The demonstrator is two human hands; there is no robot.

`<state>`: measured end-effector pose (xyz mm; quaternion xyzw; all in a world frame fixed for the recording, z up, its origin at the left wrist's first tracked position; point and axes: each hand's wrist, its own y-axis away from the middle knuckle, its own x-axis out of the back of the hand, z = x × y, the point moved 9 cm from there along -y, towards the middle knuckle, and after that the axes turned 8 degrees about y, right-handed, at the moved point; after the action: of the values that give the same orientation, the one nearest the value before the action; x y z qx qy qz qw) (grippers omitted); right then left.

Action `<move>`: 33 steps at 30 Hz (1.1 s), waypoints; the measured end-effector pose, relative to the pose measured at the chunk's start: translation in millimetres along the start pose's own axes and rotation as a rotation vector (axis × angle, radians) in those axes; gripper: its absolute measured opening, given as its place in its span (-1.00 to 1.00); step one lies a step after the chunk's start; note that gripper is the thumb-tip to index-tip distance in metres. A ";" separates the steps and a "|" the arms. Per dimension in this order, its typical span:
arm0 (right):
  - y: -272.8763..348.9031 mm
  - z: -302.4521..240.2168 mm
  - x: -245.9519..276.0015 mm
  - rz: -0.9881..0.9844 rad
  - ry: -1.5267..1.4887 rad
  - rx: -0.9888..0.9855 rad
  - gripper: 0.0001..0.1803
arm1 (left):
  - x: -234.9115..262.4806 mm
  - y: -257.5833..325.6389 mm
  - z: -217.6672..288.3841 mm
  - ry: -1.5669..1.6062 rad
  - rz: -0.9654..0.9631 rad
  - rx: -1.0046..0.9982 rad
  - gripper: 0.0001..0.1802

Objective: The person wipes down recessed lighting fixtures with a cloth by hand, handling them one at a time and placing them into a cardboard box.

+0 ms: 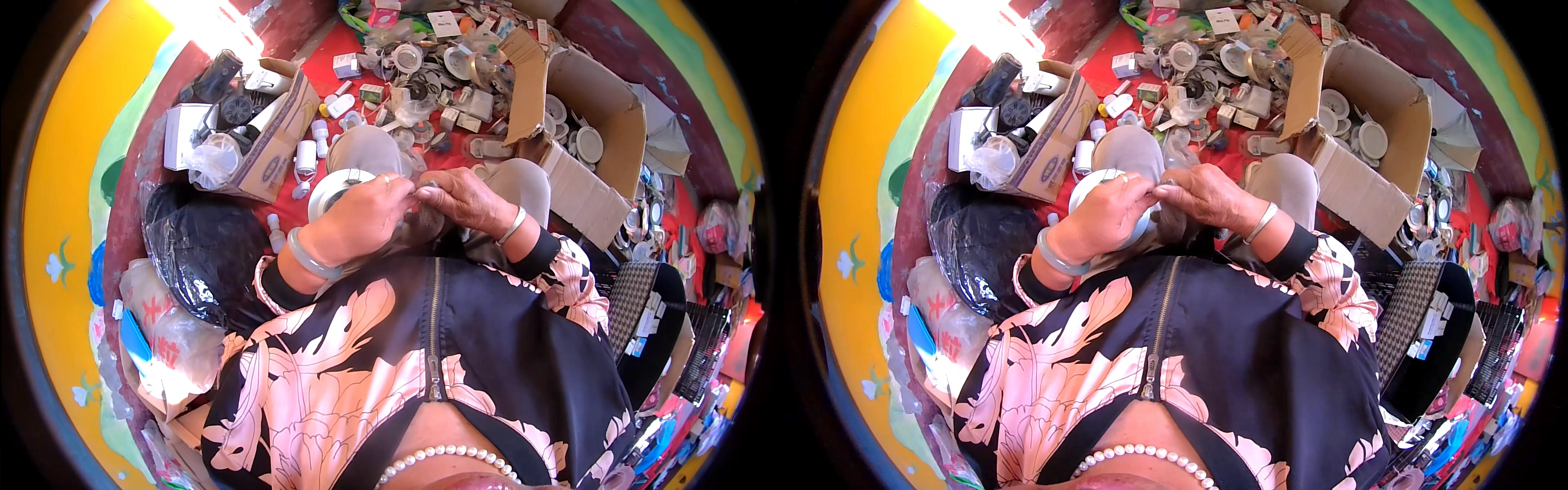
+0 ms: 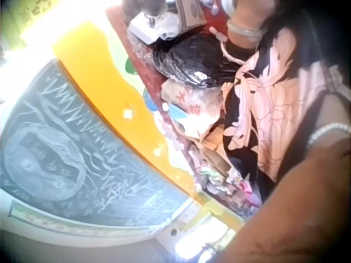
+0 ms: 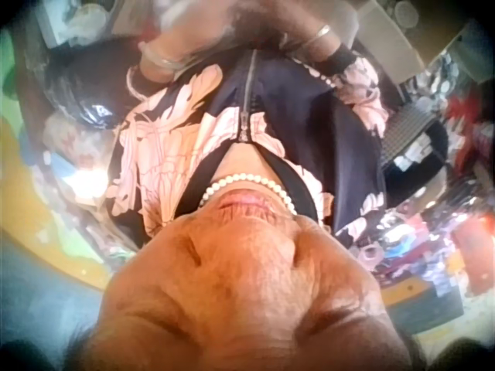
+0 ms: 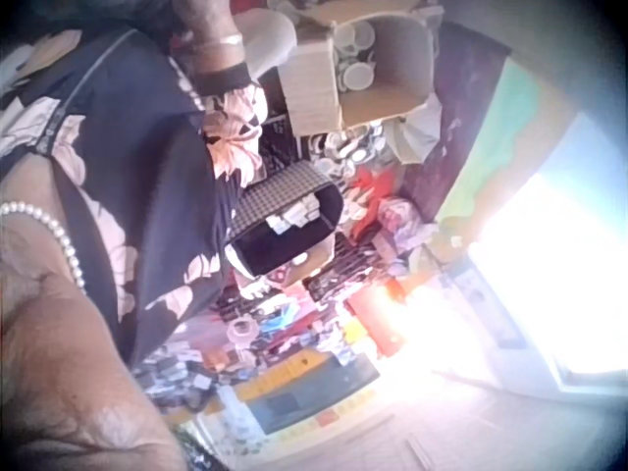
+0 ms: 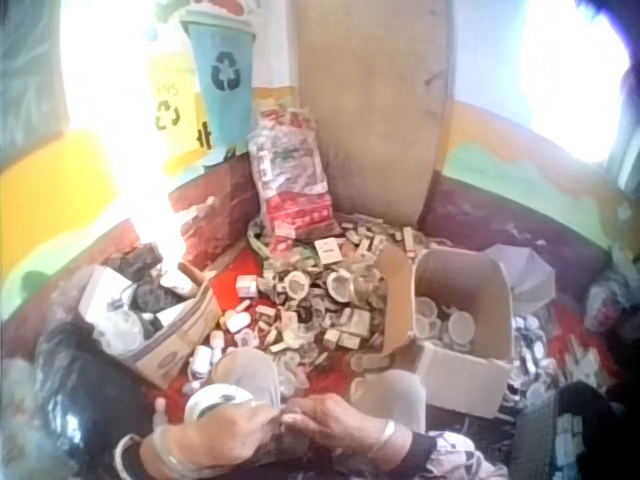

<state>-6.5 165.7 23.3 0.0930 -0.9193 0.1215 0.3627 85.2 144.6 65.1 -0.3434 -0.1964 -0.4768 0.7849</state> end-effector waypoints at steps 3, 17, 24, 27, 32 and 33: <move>7.1 16.1 0.9 -0.124 -0.189 -0.084 -0.61 | 9.6 5.6 5.2 0.019 0.053 0.007 -0.88; 23.0 50.5 -4.1 -0.146 -0.136 -0.313 -0.61 | 24.9 12.3 0.9 0.235 0.096 0.064 -0.87; 15.2 3.4 41.4 0.362 0.286 0.064 -0.71 | 9.6 -12.7 17.3 0.388 -0.186 0.209 -0.84; 20.0 -20.7 65.8 0.549 0.302 0.127 -0.77 | 7.7 -28.6 27.8 0.080 -0.256 0.013 -0.80; 82.8 70.7 117.7 1.114 -0.409 -0.232 -0.73 | -1.0 -30.4 8.7 0.621 -0.128 0.404 -0.71; 90.5 87.3 121.2 1.152 -0.753 -0.217 -0.70 | 1.2 -25.6 3.6 0.690 -0.083 0.476 -0.70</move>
<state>-173.4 216.5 31.1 -0.4104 -0.8923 0.1616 -0.0958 63.2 138.6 77.3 0.0355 -0.0403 -0.5365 0.8422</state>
